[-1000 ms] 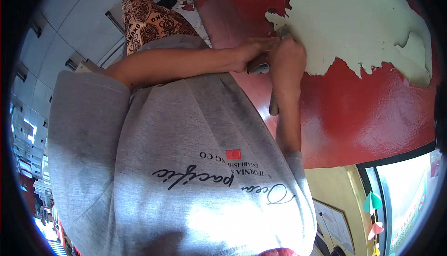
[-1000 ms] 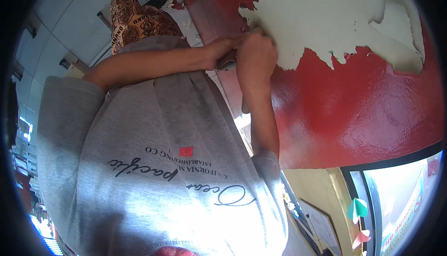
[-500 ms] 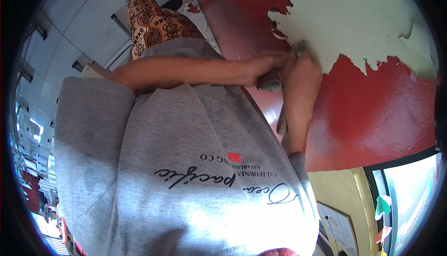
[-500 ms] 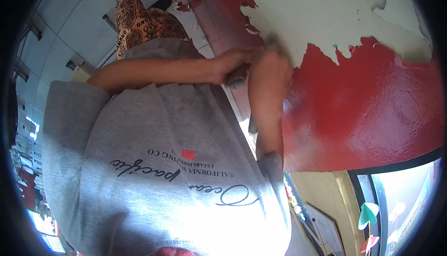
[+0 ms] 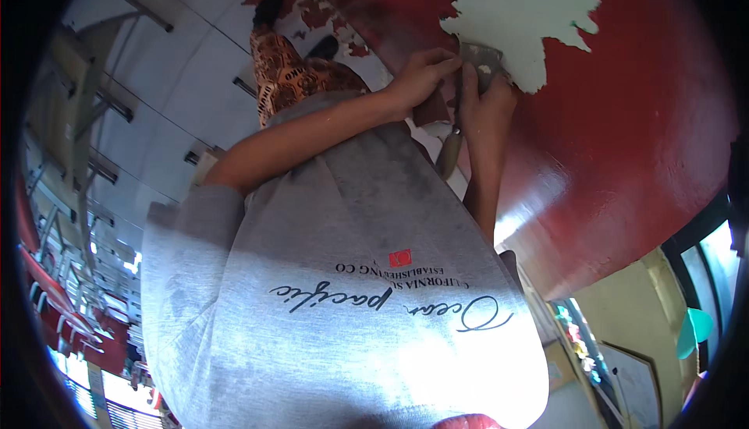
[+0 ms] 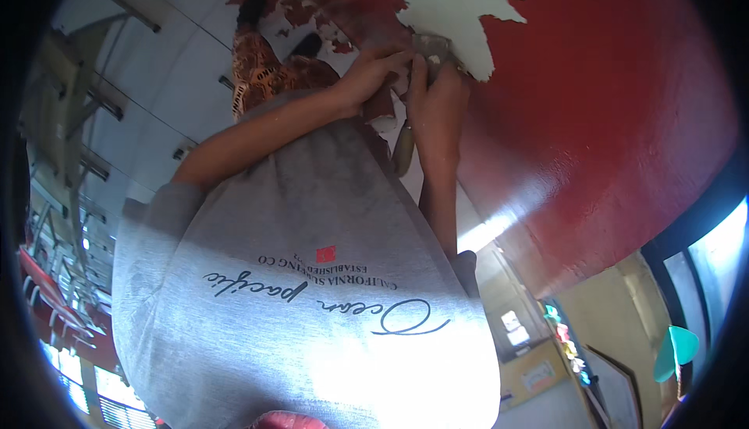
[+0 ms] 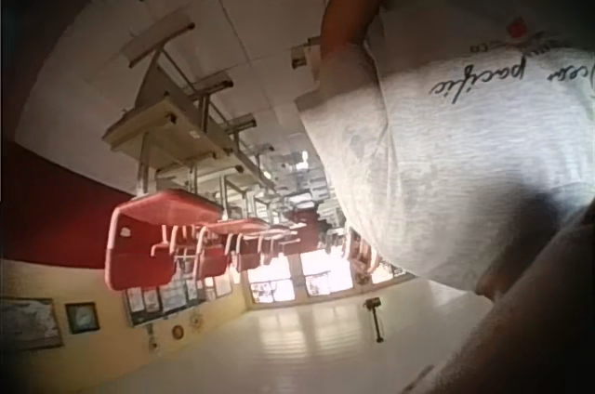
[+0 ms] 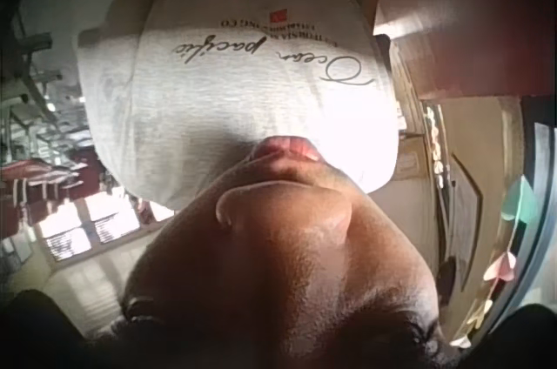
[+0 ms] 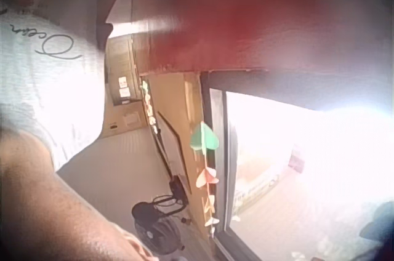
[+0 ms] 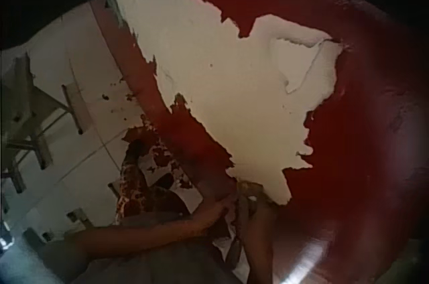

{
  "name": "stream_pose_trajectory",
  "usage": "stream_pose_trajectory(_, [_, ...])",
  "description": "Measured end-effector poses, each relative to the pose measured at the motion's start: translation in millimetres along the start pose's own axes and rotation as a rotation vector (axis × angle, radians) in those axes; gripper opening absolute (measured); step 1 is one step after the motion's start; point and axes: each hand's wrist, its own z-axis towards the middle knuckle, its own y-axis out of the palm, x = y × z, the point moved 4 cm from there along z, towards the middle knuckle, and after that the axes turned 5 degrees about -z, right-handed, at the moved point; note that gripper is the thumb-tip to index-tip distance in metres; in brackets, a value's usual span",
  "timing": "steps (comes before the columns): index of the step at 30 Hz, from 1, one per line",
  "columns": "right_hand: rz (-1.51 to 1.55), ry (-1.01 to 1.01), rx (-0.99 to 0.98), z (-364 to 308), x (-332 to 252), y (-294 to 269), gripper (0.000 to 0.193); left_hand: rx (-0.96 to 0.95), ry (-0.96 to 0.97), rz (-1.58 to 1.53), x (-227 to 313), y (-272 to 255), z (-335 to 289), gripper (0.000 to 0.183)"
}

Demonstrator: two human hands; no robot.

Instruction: Scraping layers of old paint off a red wall using a putty knife and a secondary scraper tool.

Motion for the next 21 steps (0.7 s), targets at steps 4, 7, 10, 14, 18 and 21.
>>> stream_pose_trajectory(4, [0.591,0.297,-0.101,-22.0,6.8,25.0,0.025,-0.021,0.131,0.175,22.2,-19.0,-16.2,0.023])
stream_pose_trajectory(7, [0.949,0.314,-0.145,-37.3,13.3,54.0,0.036,0.021,0.186,0.265,34.1,-35.6,-27.4,0.020])
stream_pose_trajectory(10, [0.866,0.250,0.116,-61.8,19.1,81.5,0.054,-0.017,0.366,0.537,48.9,-39.7,-38.7,0.018])
stream_pose_trajectory(14, [0.760,0.155,0.412,-95.0,1.3,79.1,0.068,-0.086,0.415,0.860,49.4,-32.4,-54.1,0.017])
stream_pose_trajectory(18, [0.482,0.228,0.448,-112.7,8.7,87.8,0.075,-0.273,0.256,1.135,60.8,14.5,-63.1,0.016])
stream_pose_trajectory(21, [0.666,0.359,0.686,-126.1,20.4,110.9,0.074,-0.634,0.437,1.188,50.0,35.8,-69.5,0.017])
